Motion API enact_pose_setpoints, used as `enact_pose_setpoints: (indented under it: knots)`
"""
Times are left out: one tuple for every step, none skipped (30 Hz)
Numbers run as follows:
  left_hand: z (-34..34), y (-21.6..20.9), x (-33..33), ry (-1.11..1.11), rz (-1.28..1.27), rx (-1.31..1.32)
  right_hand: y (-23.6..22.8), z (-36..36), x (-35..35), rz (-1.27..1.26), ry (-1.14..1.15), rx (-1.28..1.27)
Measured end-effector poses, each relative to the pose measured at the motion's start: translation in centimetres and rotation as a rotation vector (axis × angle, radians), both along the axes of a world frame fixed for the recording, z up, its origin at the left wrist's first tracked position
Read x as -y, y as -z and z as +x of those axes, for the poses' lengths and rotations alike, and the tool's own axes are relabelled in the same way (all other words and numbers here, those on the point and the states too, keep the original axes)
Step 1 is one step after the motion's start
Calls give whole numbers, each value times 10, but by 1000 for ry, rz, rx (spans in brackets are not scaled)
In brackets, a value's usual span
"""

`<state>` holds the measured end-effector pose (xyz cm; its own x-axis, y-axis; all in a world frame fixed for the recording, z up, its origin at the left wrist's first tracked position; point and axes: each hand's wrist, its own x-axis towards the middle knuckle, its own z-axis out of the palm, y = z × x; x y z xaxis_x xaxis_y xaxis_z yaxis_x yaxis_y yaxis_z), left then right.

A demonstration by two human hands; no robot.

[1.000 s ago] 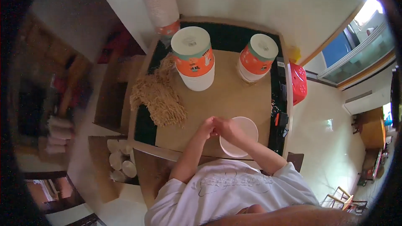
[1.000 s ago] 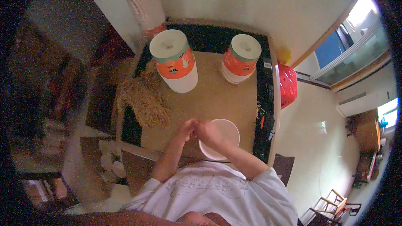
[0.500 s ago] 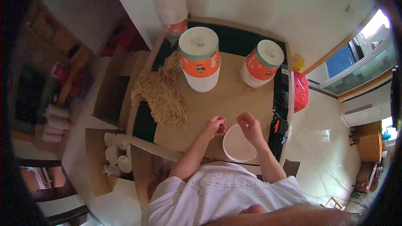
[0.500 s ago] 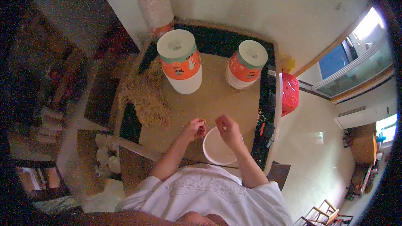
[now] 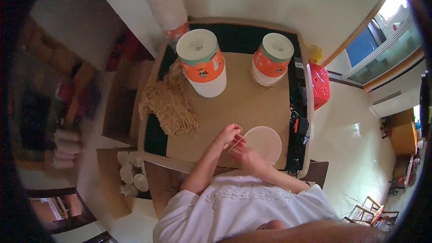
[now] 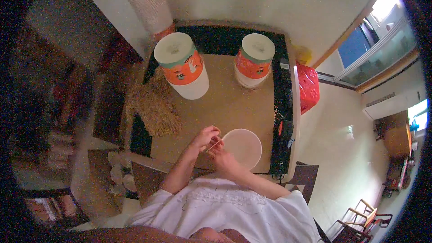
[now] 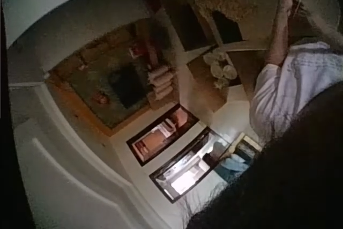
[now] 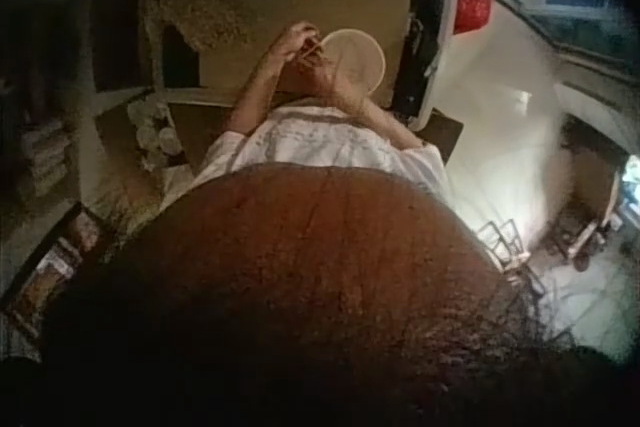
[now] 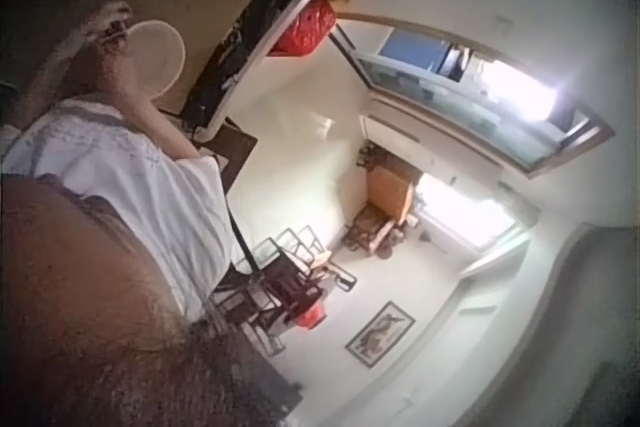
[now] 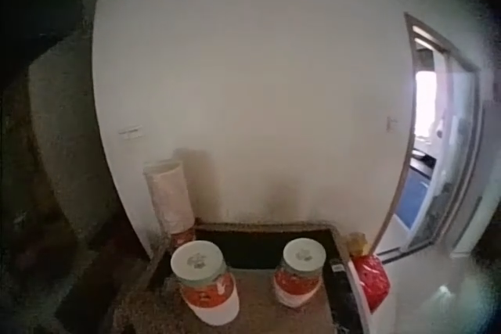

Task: Inspecting, separating, and stacking paper cups at a workstation.

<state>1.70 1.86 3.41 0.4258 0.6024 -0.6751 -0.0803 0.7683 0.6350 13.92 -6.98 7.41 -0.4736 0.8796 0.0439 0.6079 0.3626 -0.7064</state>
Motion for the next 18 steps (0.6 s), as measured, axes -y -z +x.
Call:
enact_pose_setpoints:
  knots:
    - [-1, 5, 0, 1, 2, -3, 4, -6, 2, 151, -84, 157]
    - [-4, 14, -2, -8, -30, 84, 3, -7, 4, 154, -83, 156]
    - [-6, 24, -4, -16, -62, 173, 1, -8, 6, 166, -219, 318]
    - [-8, 29, -6, -15, -59, 172, 0, -9, 7, 176, -356, 480]
    - [-10, 34, -8, -1, -71, 190, 3, -3, 2, 179, -354, 480]
    - [-11, 40, -10, 13, -83, 209, 8, 9, -10, -19, -283, 312]
    - [-8, 48, -8, 4, -80, 208, 10, 14, -24, -213, -218, 141]
    - [-1, 58, -3, -107, 126, 23, -18, 13, -42, -174, -66, 61]
    - [4, 62, 0, -209, 329, -161, -46, 13, -59, -134, 95, -17]
    - [11, 43, -5, -140, 306, -180, -18, 28, -77, 52, 172, 19]
    - [16, 40, -6, -134, 316, -175, 16, 42, -93, 242, 227, 52]
    - [18, 43, -5, -160, 502, -255, 29, 47, -100, 248, 222, 52]
    - [22, 45, -5, -181, 688, -331, 39, 52, -105, -107, 207, -16]
    - [25, 46, -4, -187, 689, -331, 46, 55, -109, -463, 181, -84]
    - [28, 48, -2, -190, 691, -297, 53, 58, -111, -462, 177, -81]
    - [29, 46, -1, -193, 688, -264, 56, 59, -110, -547, 177, -99]
    - [30, 45, 1, -197, 684, -265, 60, 60, -108, -635, 178, -117]
    - [30, 44, 3, -229, 654, -211, 65, 61, -105, -640, 175, -114]
